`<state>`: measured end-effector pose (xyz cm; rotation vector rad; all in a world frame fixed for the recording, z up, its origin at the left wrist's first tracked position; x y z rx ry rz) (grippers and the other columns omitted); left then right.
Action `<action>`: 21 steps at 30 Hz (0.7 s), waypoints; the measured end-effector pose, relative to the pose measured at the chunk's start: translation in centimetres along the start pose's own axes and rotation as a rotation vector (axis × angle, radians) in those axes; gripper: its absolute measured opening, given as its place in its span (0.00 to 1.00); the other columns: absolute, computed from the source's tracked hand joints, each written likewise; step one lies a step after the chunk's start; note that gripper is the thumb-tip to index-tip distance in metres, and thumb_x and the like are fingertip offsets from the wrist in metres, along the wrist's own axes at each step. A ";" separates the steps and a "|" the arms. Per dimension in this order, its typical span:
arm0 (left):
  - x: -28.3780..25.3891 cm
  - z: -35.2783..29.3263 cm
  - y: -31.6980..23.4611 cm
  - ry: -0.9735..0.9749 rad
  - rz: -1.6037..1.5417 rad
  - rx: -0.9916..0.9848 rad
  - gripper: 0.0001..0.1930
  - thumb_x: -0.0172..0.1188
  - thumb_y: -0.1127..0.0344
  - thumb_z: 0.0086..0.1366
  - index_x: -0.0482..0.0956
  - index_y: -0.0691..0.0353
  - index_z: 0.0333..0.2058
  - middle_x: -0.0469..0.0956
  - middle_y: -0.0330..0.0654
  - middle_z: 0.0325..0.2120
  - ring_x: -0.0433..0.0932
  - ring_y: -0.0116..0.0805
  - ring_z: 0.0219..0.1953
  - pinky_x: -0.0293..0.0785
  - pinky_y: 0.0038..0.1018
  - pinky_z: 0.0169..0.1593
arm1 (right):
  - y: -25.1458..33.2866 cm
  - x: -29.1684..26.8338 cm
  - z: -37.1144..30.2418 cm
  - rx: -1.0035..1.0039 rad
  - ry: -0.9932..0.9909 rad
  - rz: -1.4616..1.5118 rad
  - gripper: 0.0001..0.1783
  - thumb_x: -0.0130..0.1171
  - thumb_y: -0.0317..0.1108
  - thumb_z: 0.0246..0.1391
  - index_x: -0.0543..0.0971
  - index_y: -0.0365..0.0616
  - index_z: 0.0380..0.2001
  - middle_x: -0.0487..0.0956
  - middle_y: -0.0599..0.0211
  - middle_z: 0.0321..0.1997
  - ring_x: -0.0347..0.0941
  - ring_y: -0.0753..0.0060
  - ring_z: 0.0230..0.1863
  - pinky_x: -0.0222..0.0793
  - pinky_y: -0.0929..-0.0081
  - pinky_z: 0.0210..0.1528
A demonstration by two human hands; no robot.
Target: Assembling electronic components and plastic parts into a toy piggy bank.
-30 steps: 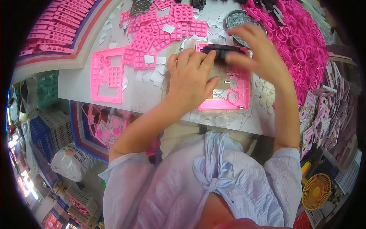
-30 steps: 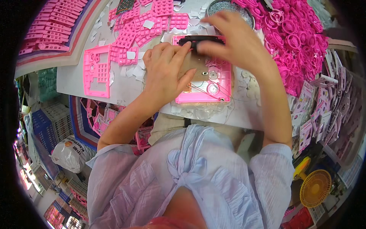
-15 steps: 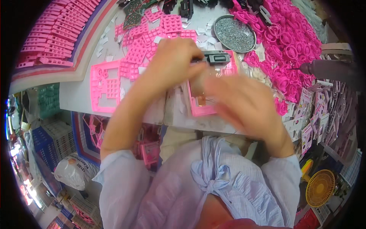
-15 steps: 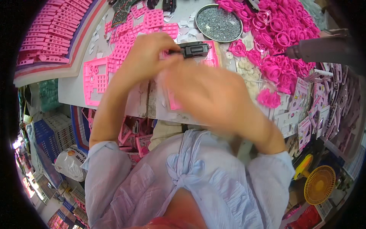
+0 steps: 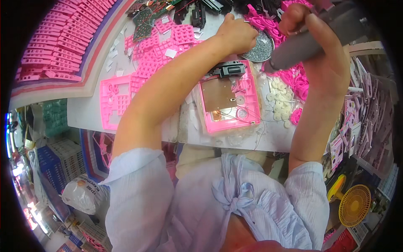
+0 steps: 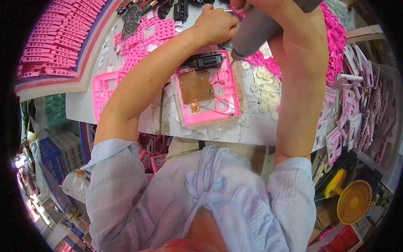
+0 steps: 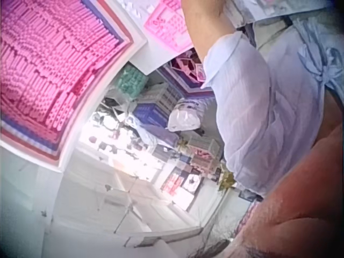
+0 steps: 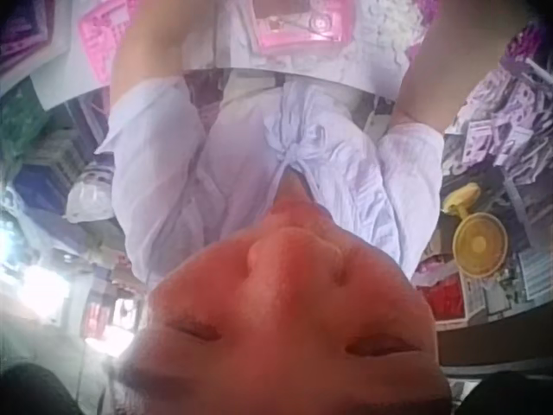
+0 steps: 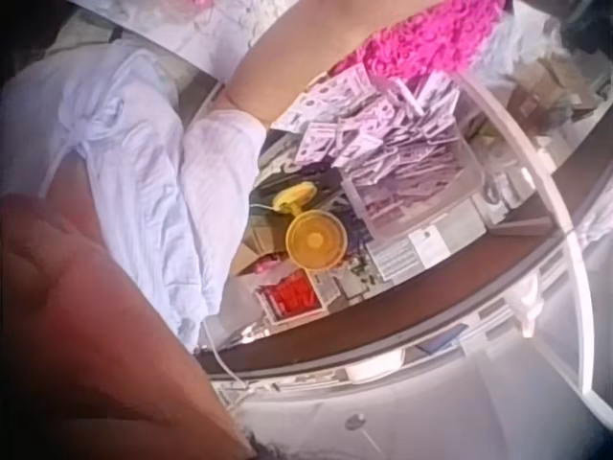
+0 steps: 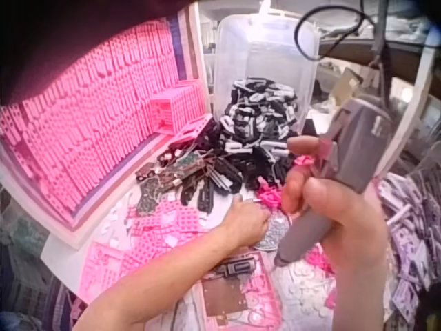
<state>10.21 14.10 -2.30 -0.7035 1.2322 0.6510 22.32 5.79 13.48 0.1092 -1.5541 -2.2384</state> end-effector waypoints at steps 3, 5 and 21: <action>-1.0 0.0 1.0 -0.002 0.004 -0.027 0.13 0.55 0.53 0.62 0.86 0.51 0.31 0.84 0.38 0.29 0.82 0.41 0.36 0.60 0.47 0.50 | 0.5 1.8 -0.2 -0.035 0.012 0.019 0.27 0.65 0.31 0.50 0.71 0.42 0.55 0.75 0.58 0.49 0.74 0.63 0.48 0.72 0.62 0.52; -3.1 -2.2 1.5 -0.151 -0.063 -0.051 0.14 0.55 0.53 0.61 0.86 0.51 0.30 0.84 0.38 0.28 0.82 0.42 0.34 0.60 0.46 0.49 | 0.0 2.5 -0.5 -0.114 0.080 0.077 0.28 0.66 0.31 0.48 0.72 0.39 0.53 0.76 0.58 0.47 0.75 0.66 0.47 0.73 0.64 0.51; -6.9 -17.2 -6.0 -0.565 -0.549 -0.074 0.09 0.69 0.69 0.52 0.83 0.52 0.33 0.81 0.29 0.31 0.75 0.28 0.32 0.54 0.35 0.46 | -1.0 5.1 -4.3 -0.119 0.298 0.319 0.14 0.46 0.39 0.66 0.71 0.47 0.50 0.65 0.77 0.20 0.60 0.79 0.21 0.61 0.71 0.35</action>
Point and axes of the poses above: each hand's wrist, its own z-axis towards the middle knuckle, its own x-axis out of the palm, y = z × x, the point moved 5 cm from there along z, towards the middle knuckle
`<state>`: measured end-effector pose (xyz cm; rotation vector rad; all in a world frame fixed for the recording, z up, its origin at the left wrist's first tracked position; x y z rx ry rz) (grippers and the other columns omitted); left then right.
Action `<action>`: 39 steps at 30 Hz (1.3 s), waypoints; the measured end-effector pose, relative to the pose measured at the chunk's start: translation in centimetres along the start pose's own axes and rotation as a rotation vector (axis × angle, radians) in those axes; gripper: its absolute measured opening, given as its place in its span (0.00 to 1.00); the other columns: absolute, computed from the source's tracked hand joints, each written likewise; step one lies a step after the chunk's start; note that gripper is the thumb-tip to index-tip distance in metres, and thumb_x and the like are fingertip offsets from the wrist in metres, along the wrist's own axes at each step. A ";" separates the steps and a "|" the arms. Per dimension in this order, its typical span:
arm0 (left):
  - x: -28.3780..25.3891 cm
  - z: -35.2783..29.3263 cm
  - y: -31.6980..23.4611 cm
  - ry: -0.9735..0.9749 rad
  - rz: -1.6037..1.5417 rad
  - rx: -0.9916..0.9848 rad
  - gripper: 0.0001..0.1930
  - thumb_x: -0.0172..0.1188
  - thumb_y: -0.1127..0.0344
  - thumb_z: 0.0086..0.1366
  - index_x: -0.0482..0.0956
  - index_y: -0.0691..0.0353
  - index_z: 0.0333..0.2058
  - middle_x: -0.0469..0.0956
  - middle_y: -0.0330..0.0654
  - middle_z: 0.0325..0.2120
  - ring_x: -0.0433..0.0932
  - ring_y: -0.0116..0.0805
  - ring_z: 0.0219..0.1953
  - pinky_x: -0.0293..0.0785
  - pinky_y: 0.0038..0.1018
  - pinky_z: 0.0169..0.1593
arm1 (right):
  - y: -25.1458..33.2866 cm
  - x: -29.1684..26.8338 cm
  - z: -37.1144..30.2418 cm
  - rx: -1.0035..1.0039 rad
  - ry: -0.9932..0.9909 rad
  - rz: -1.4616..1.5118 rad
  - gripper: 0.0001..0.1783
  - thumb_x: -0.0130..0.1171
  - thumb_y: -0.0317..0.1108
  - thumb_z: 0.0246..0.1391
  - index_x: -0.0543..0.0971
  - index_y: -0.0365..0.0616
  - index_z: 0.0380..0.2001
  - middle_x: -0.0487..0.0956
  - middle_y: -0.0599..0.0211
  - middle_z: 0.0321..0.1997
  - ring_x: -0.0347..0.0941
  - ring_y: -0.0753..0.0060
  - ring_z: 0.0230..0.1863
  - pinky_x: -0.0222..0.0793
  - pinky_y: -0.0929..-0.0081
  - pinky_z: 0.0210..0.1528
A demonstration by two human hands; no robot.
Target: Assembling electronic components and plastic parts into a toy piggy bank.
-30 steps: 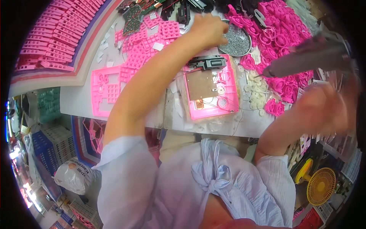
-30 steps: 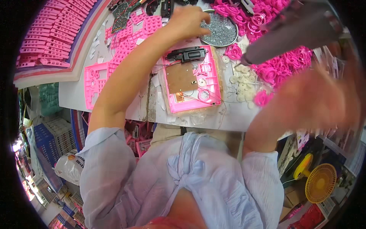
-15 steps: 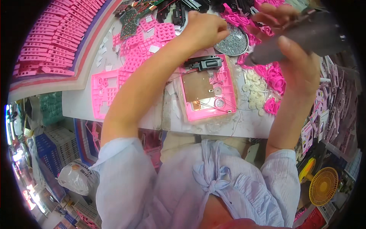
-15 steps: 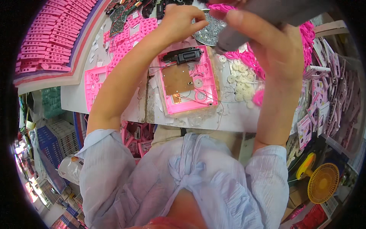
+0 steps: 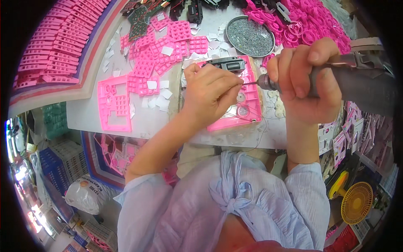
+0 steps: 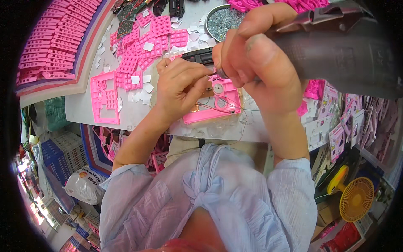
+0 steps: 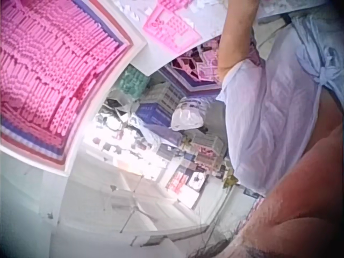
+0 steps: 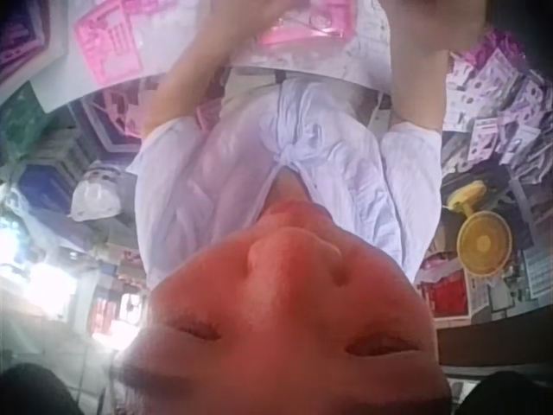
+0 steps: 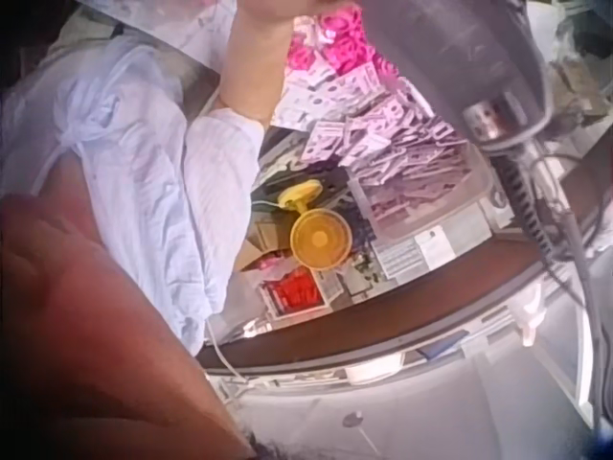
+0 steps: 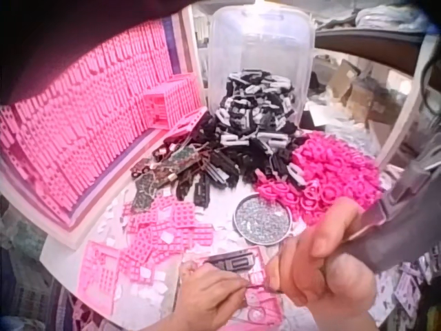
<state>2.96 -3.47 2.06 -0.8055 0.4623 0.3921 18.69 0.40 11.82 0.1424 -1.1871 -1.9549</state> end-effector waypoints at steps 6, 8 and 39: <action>0.1 -0.1 -0.1 -0.025 0.034 0.080 0.09 0.70 0.69 0.50 0.81 0.50 0.31 0.80 0.27 0.29 0.75 0.27 0.31 0.54 0.36 0.46 | -1.7 0.2 -0.7 -0.066 -0.156 0.051 0.09 0.53 0.30 0.60 0.68 0.42 0.43 0.64 0.71 0.14 0.58 0.80 0.15 0.67 0.69 0.28; 0.1 0.1 -0.2 -0.058 0.077 0.108 0.09 0.70 0.69 0.50 0.80 0.50 0.30 0.79 0.27 0.28 0.75 0.27 0.31 0.54 0.36 0.47 | -1.9 0.0 -0.6 -0.044 -0.171 0.095 0.09 0.55 0.30 0.59 0.70 0.41 0.42 0.67 0.69 0.16 0.61 0.77 0.16 0.68 0.68 0.28; 2.0 1.9 3.2 0.107 0.353 -0.045 0.17 0.70 0.61 0.53 0.80 0.57 0.41 0.80 0.38 0.35 0.76 0.38 0.45 0.59 0.45 0.54 | -8.4 -4.5 1.3 0.090 -0.319 -0.327 0.07 0.55 0.22 0.57 0.68 0.42 0.28 0.68 0.69 0.17 0.64 0.77 0.18 0.62 0.76 0.23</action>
Point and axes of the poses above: each hand's wrist, its own z-axis towards the middle knuckle, its own x-axis out of the palm, y = z × x, the point moved 5 cm from there along z, towards the middle knuckle
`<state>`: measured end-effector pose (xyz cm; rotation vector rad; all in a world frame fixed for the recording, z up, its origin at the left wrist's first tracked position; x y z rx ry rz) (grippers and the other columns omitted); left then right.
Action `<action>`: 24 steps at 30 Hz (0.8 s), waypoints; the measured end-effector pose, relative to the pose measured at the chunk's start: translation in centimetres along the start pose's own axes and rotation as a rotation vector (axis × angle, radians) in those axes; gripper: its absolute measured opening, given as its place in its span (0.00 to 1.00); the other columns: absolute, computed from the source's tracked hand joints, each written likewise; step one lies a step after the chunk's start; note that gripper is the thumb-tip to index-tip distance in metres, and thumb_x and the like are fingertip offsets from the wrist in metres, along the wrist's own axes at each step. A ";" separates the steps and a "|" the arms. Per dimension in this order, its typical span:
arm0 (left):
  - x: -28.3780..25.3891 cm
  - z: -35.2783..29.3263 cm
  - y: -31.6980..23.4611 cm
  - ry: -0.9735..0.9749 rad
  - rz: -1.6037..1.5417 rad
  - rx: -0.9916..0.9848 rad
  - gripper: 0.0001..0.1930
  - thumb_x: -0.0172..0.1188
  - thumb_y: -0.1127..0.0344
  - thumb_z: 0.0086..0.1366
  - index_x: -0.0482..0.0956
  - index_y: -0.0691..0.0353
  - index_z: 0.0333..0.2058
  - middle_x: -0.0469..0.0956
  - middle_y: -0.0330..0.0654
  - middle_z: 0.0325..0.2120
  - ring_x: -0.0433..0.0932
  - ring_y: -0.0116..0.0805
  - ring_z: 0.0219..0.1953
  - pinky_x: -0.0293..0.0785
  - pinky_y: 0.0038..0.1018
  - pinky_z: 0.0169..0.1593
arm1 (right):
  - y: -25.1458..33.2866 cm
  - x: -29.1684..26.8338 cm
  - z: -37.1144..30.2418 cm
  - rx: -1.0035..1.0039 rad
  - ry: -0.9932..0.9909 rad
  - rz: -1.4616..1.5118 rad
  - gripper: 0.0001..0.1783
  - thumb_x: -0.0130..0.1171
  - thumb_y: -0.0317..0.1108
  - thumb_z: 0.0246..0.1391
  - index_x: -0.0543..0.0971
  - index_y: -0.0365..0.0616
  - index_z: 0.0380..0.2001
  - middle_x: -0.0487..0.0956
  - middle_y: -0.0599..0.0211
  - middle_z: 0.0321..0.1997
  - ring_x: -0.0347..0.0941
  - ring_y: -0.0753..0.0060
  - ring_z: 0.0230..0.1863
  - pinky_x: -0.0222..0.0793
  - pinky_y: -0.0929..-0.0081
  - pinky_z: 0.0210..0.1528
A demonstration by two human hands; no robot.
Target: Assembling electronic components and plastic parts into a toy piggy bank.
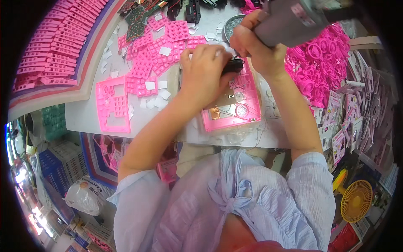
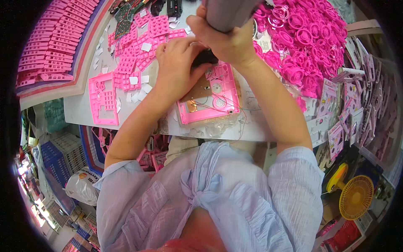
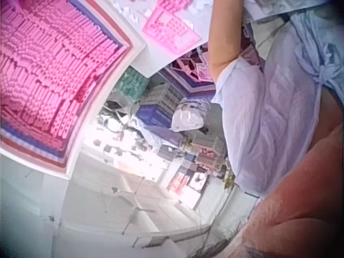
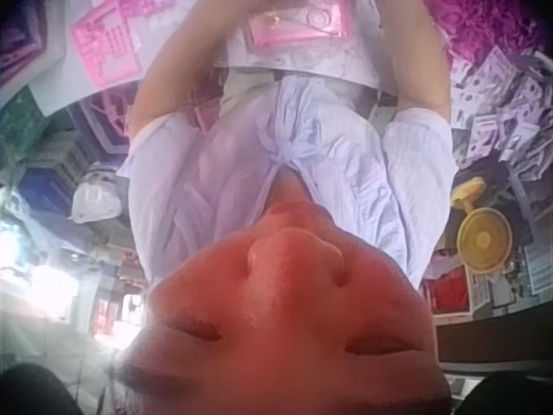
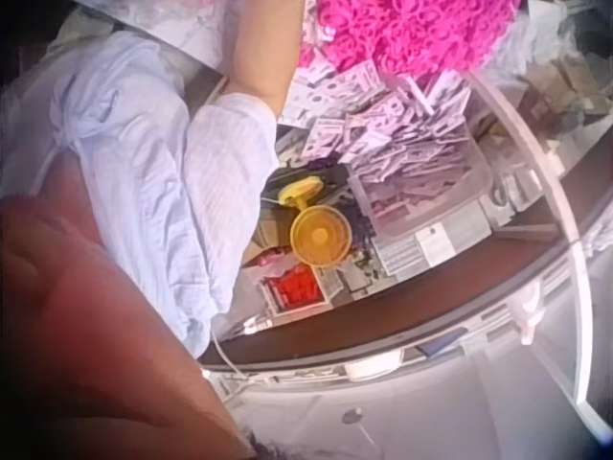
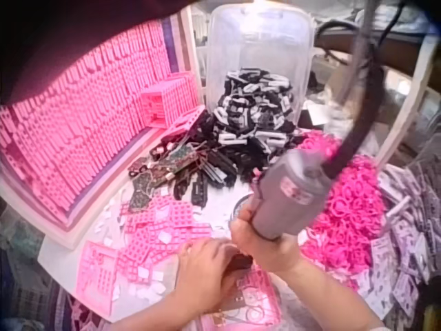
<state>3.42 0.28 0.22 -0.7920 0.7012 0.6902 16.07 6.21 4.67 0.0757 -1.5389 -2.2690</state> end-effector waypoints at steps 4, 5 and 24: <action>0.5 0.8 1.4 0.319 -0.145 -0.043 0.24 0.70 0.63 0.53 0.77 0.62 0.49 0.79 0.47 0.40 0.78 0.47 0.45 0.68 0.43 0.53 | 2.0 -0.2 1.6 0.338 0.176 0.103 0.25 0.65 0.28 0.50 0.69 0.37 0.50 0.76 0.64 0.35 0.72 0.73 0.35 0.71 0.73 0.40; -0.6 0.9 1.5 0.268 -0.168 -0.072 0.24 0.69 0.65 0.53 0.76 0.62 0.49 0.79 0.48 0.41 0.78 0.48 0.45 0.70 0.41 0.52 | 2.7 -0.8 1.7 0.306 0.181 0.066 0.25 0.65 0.28 0.50 0.70 0.37 0.51 0.77 0.64 0.36 0.74 0.72 0.36 0.72 0.72 0.40; -12.7 -9.9 -1.9 0.644 -0.114 -0.126 0.18 0.70 0.68 0.53 0.79 0.62 0.44 0.80 0.47 0.41 0.79 0.49 0.43 0.74 0.39 0.47 | 4.6 -5.2 -5.5 -0.180 0.334 -1.371 0.05 0.65 0.30 0.51 0.80 0.44 0.32 0.80 0.68 0.31 0.76 0.61 0.36 0.73 0.66 0.38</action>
Point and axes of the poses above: each hand's wrist, its own z-axis towards the middle knuckle, its own x-axis out of the palm, y = z × x, the point moved 5 cm from there along z, towards the middle knuckle
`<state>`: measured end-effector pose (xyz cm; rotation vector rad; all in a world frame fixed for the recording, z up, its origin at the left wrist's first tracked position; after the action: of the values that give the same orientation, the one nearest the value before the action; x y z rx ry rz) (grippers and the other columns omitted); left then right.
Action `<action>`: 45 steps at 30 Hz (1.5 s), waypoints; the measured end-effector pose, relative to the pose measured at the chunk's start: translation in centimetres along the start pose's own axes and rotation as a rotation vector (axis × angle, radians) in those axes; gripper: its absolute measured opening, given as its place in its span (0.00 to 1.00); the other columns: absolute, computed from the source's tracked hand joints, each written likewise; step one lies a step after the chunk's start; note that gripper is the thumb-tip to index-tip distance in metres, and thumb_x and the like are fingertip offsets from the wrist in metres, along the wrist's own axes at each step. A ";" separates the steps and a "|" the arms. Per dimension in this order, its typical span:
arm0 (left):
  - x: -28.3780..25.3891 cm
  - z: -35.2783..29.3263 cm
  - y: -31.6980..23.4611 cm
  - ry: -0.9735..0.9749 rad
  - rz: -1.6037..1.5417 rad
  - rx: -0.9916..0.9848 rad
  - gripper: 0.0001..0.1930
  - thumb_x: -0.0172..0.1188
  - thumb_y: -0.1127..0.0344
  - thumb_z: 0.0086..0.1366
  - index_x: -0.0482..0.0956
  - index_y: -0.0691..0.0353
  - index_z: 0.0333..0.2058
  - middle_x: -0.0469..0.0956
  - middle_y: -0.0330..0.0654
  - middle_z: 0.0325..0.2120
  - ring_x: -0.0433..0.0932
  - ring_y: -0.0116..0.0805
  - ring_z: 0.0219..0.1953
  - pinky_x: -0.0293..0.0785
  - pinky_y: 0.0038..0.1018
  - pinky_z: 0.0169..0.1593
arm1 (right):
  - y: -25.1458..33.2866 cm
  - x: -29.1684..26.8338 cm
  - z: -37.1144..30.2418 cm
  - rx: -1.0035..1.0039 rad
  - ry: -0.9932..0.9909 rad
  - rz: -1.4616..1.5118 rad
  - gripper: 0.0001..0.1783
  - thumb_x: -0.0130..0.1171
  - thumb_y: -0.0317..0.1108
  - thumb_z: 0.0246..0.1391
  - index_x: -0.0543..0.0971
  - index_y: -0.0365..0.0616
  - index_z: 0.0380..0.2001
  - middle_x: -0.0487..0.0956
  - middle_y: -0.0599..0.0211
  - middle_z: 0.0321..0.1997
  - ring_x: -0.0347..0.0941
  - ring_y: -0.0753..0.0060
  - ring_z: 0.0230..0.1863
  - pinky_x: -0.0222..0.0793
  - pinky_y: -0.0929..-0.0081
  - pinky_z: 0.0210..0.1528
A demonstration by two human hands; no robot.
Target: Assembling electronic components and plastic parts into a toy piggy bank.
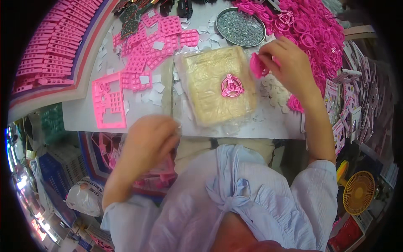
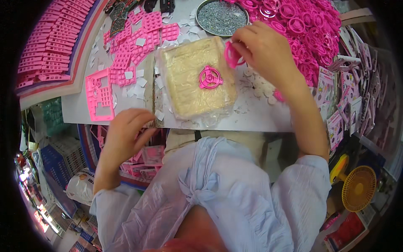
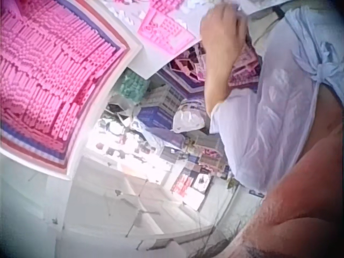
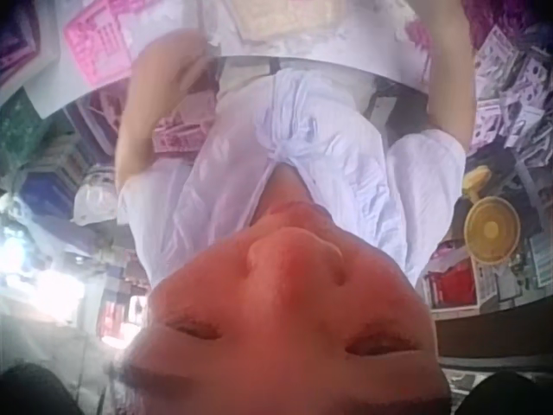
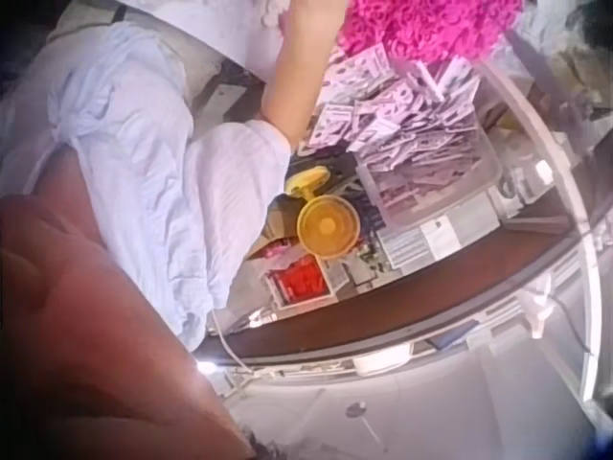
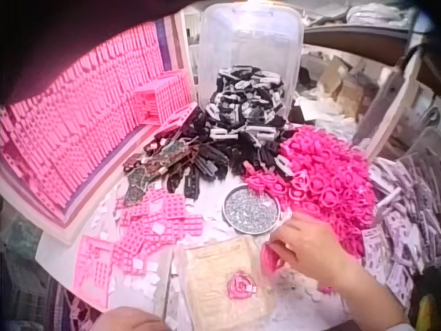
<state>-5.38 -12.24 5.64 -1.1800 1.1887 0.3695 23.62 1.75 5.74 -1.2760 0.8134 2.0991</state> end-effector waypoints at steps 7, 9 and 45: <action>-0.3 -0.5 3.7 -0.417 -0.015 -0.036 0.08 0.67 0.73 0.56 0.81 0.64 0.35 0.81 0.46 0.30 0.80 0.45 0.32 0.74 0.34 0.35 | -2.3 0.6 -1.5 0.144 0.102 0.059 0.09 0.65 0.25 0.50 0.80 0.37 0.36 0.79 0.57 0.34 0.77 0.57 0.36 0.72 0.68 0.40; -1.2 -3.8 4.8 -0.549 -0.115 -0.182 0.05 0.65 0.75 0.57 0.81 0.65 0.33 0.80 0.44 0.27 0.78 0.37 0.27 0.72 0.27 0.33 | -4.7 1.3 -3.3 0.251 0.142 0.076 0.09 0.63 0.27 0.56 0.81 0.37 0.41 0.81 0.58 0.36 0.79 0.66 0.37 0.73 0.71 0.40; 36.9 -42.4 26.7 -0.291 -1.229 -1.386 0.21 0.69 0.60 0.62 0.81 0.62 0.51 0.81 0.34 0.36 0.78 0.23 0.32 0.76 0.21 0.35 | -19.2 3.3 -5.9 0.452 0.309 0.074 0.16 0.58 0.35 0.66 0.78 0.39 0.53 0.83 0.65 0.46 0.78 0.76 0.47 0.72 0.76 0.49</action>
<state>-32.86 -49.78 -35.73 -2.6266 -0.3955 0.3529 39.38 10.73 -3.50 -1.3404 1.3949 1.6526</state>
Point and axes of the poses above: each hand's wrist, its own z-axis towards the middle knuckle, its own x-axis out of the palm, y = z × x, the point moved 5 cm from there along z, towards the middle knuckle
